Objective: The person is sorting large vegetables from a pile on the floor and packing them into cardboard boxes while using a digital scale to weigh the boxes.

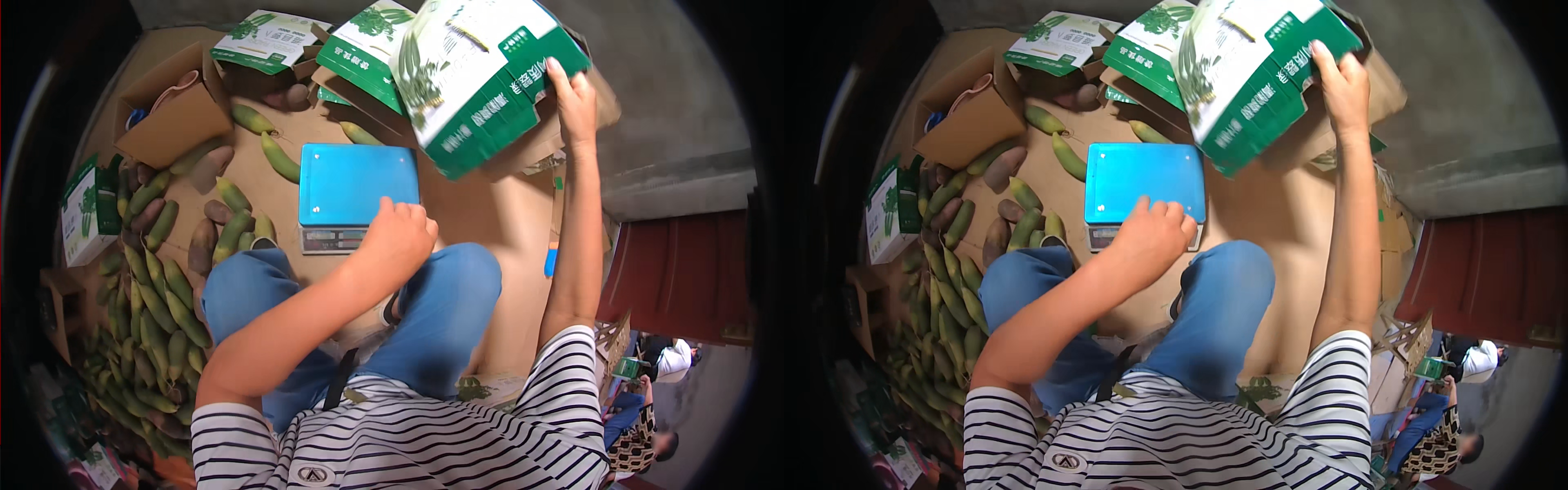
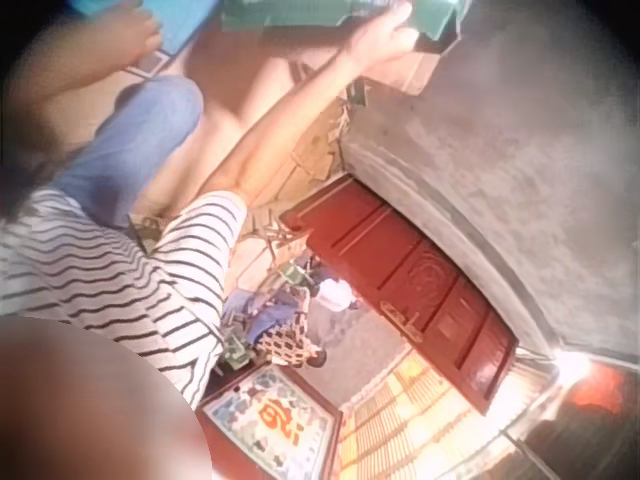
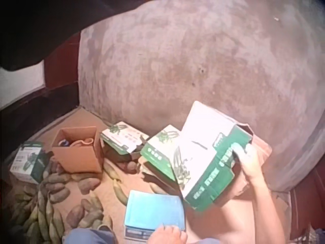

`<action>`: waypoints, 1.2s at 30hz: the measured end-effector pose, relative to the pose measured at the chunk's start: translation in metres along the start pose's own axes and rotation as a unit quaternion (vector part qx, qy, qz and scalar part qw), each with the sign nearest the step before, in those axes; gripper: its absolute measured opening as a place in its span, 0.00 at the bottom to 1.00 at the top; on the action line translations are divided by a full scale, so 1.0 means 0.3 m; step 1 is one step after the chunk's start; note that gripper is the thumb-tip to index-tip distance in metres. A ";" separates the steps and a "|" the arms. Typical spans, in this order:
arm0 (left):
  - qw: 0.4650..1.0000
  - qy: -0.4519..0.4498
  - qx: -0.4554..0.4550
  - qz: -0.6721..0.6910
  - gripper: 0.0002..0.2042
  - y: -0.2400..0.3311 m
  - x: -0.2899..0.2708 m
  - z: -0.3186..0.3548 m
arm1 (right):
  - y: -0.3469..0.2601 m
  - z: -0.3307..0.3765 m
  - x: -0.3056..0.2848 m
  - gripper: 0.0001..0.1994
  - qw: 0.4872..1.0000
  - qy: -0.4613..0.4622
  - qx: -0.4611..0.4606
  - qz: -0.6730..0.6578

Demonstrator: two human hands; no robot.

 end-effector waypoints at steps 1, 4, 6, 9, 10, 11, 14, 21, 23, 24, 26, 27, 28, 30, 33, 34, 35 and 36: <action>1.000 -0.020 -0.005 -0.010 0.08 -0.004 0.018 -0.006 | -0.054 -0.012 -0.006 0.19 0.990 -0.060 -0.049 0.122; 0.995 -0.091 -0.039 -0.028 0.08 -0.036 0.067 0.005 | -0.249 0.109 0.188 0.16 0.952 -0.140 -0.155 0.222; 0.990 -0.126 -0.056 -0.040 0.09 -0.050 0.087 0.011 | -0.263 0.240 0.335 0.07 0.915 -0.177 -0.251 0.264; 0.962 -0.253 -0.094 -0.033 0.19 -0.080 0.125 0.032 | -0.258 0.431 0.595 0.03 0.844 -0.245 -0.364 0.309; 0.961 -0.255 -0.099 -0.036 0.19 -0.093 0.144 0.042 | -0.282 0.480 0.667 0.02 0.827 -0.262 -0.380 0.322; 0.962 -0.240 -0.127 -0.035 0.23 -0.117 0.172 0.060 | -0.296 0.523 0.739 0.03 0.811 -0.323 -0.350 0.341; 0.971 -0.180 -0.158 0.003 0.33 -0.160 0.180 0.044 | -0.277 0.601 0.836 0.06 0.792 -0.380 -0.328 0.346; 0.909 -0.346 -0.192 -0.130 0.19 -0.204 0.215 0.058 | -0.185 0.523 0.737 0.11 0.808 -0.403 -0.305 0.303; 0.911 -0.328 -0.199 -0.151 0.19 -0.207 0.214 0.063 | -0.131 0.464 0.608 0.14 0.812 -0.425 -0.246 0.317; 0.912 -0.310 -0.203 -0.173 0.20 -0.206 0.212 0.063 | -0.101 0.446 0.543 0.16 0.820 -0.420 -0.211 0.326; 0.917 -0.278 -0.204 -0.199 0.19 -0.200 0.218 0.072 | -0.030 0.440 0.461 0.17 0.818 -0.457 -0.107 0.331; 0.924 -0.284 -0.188 -0.175 0.19 -0.191 0.216 0.069 | -0.009 0.441 0.444 0.16 0.814 -0.464 -0.112 0.331; 0.929 -0.290 -0.172 -0.151 0.18 -0.179 0.216 0.066 | 0.015 0.451 0.441 0.16 0.814 -0.465 -0.112 0.331; 0.932 -0.287 -0.167 -0.142 0.18 -0.161 0.219 0.060 | -0.026 0.469 0.453 0.12 0.832 -0.423 -0.174 0.315; 0.938 -0.292 -0.148 -0.114 0.19 -0.123 0.210 0.044 | -0.063 0.509 0.485 0.09 0.836 -0.416 -0.200 0.297; 0.940 -0.300 -0.133 -0.092 0.19 -0.108 0.206 0.038 | -0.067 0.520 0.496 0.07 0.836 -0.418 -0.196 0.295; 0.942 -0.300 -0.128 -0.078 0.20 -0.095 0.197 0.036 | -0.081 0.535 0.501 0.05 0.838 -0.406 -0.222 0.288; 0.941 -0.301 -0.131 -0.077 0.20 -0.087 0.189 0.029 | -0.080 0.534 0.506 0.05 0.837 -0.409 -0.223 0.286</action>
Point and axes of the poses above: each hand's wrist, its own z-axis away from the middle knuckle, its own x-axis out of the palm, y = z × x, the point moved 5 cm from there along -z, towards the middle knuckle, and after that the axes turned 2 degrees about -y, right-handed, at the moved point
